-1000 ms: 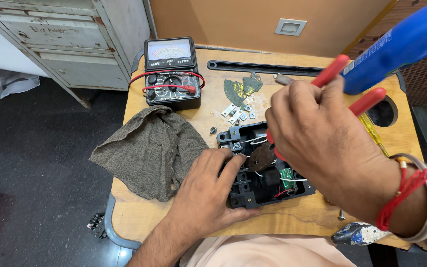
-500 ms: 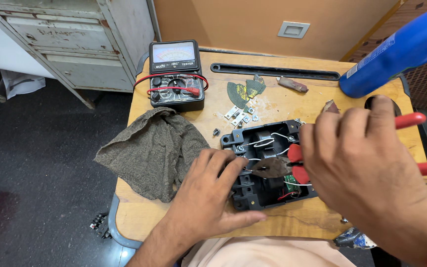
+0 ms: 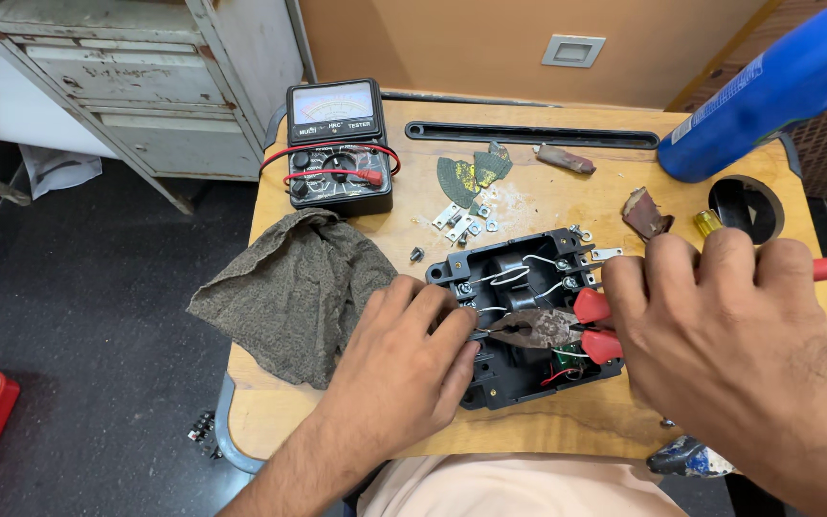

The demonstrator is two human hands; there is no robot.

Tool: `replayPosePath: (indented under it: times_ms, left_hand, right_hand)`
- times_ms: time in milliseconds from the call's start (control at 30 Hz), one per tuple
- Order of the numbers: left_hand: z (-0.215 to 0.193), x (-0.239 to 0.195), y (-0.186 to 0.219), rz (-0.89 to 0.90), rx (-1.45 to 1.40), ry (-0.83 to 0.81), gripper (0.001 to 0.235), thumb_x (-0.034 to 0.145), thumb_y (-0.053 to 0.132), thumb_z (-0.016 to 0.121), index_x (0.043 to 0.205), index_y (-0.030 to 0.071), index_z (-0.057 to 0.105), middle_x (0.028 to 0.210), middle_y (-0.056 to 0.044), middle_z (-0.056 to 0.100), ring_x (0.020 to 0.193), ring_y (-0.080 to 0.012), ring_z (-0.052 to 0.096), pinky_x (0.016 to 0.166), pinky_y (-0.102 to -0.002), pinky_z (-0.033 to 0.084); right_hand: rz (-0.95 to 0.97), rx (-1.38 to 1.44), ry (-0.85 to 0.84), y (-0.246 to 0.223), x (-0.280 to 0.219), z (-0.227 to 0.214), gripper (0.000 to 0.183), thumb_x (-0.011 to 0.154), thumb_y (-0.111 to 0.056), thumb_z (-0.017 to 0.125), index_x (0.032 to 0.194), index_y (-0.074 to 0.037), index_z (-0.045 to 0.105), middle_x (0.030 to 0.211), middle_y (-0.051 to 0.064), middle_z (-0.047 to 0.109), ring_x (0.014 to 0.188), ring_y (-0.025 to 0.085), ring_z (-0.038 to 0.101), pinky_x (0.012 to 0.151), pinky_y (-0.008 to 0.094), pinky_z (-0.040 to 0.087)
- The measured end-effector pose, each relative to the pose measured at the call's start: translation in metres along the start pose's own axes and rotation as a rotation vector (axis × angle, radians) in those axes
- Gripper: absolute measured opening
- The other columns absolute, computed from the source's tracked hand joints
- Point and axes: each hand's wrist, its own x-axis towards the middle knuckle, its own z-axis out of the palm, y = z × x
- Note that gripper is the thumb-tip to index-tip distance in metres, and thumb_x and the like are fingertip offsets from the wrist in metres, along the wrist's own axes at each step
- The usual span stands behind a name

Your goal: The person cleans internal parts of a black electronic device housing using a cloth, then strips and connects wires to terminal blocks using pliers and a screwdriver while using a multimeter for testing.

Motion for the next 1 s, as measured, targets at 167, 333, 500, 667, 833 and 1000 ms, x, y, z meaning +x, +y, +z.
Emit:
replayPosePath:
  times_ms: [167, 333, 500, 667, 833, 1000]
  left_hand:
    - [0.002, 0.001, 0.001, -0.027, 0.024, -0.04, 0.025, 0.085, 0.018, 0.071, 0.106, 0.004, 0.068, 0.103, -0.012, 0.06, 0.102, -0.0337, 0.054, 0.086, -0.047, 0.045]
    - [0.001, 0.006, 0.001, -0.015, 0.068, -0.105, 0.022, 0.087, 0.018, 0.071, 0.101, 0.002, 0.066, 0.102, -0.014, 0.059, 0.099, -0.0351, 0.053, 0.084, -0.048, 0.045]
    - [0.004, 0.01, 0.003, 0.001, 0.025, -0.099, 0.019, 0.082, 0.008, 0.069, 0.097, -0.001, 0.063, 0.105, -0.017, 0.056, 0.101, -0.0363, 0.052, 0.084, -0.046, 0.046]
    - [0.007, 0.005, 0.003, 0.053, 0.043, -0.134, 0.025, 0.07, -0.002, 0.066, 0.095, -0.002, 0.062, 0.104, -0.015, 0.055, 0.104, -0.0342, 0.054, 0.086, -0.044, 0.048]
    - [0.013, -0.001, 0.004, 0.015, -0.023, -0.01, 0.025, 0.075, -0.001, 0.067, 0.099, -0.004, 0.064, 0.105, -0.017, 0.055, 0.102, -0.035, 0.056, 0.087, -0.044, 0.049]
    - [0.015, -0.006, 0.006, -0.051, -0.091, 0.043, 0.015, 0.085, 0.002, 0.07, 0.099, -0.004, 0.066, 0.105, -0.016, 0.057, 0.1, -0.0342, 0.058, 0.087, -0.044, 0.05]
  right_hand:
    - [0.016, 0.083, 0.011, 0.0, -0.003, 0.004, 0.017, 0.081, -0.032, 0.063, 0.09, -0.017, 0.062, 0.073, 0.0, 0.052, 0.069, 0.021, 0.054, 0.063, 0.039, 0.04]
    - [0.027, 0.111, 0.111, 0.0, -0.005, 0.007, 0.026, 0.074, -0.033, 0.065, 0.094, -0.018, 0.065, 0.074, 0.0, 0.053, 0.069, 0.02, 0.053, 0.062, 0.038, 0.039]
    - [0.02, 0.099, 0.016, -0.002, -0.005, 0.01, 0.02, 0.074, -0.029, 0.066, 0.09, -0.018, 0.063, 0.074, 0.0, 0.053, 0.068, 0.021, 0.054, 0.061, 0.038, 0.039]
    - [0.051, 0.145, 0.04, -0.003, -0.005, 0.013, 0.02, 0.074, -0.029, 0.065, 0.09, -0.017, 0.064, 0.074, 0.001, 0.054, 0.067, 0.022, 0.055, 0.062, 0.039, 0.039]
    - [0.03, 0.176, -0.049, -0.002, -0.003, 0.012, 0.017, 0.074, -0.028, 0.065, 0.087, -0.017, 0.062, 0.073, 0.002, 0.055, 0.068, 0.023, 0.056, 0.061, 0.04, 0.04]
    - [0.042, 0.119, -0.011, -0.002, -0.003, 0.003, 0.019, 0.074, -0.031, 0.063, 0.089, -0.018, 0.062, 0.072, 0.0, 0.055, 0.067, 0.021, 0.056, 0.061, 0.039, 0.041]
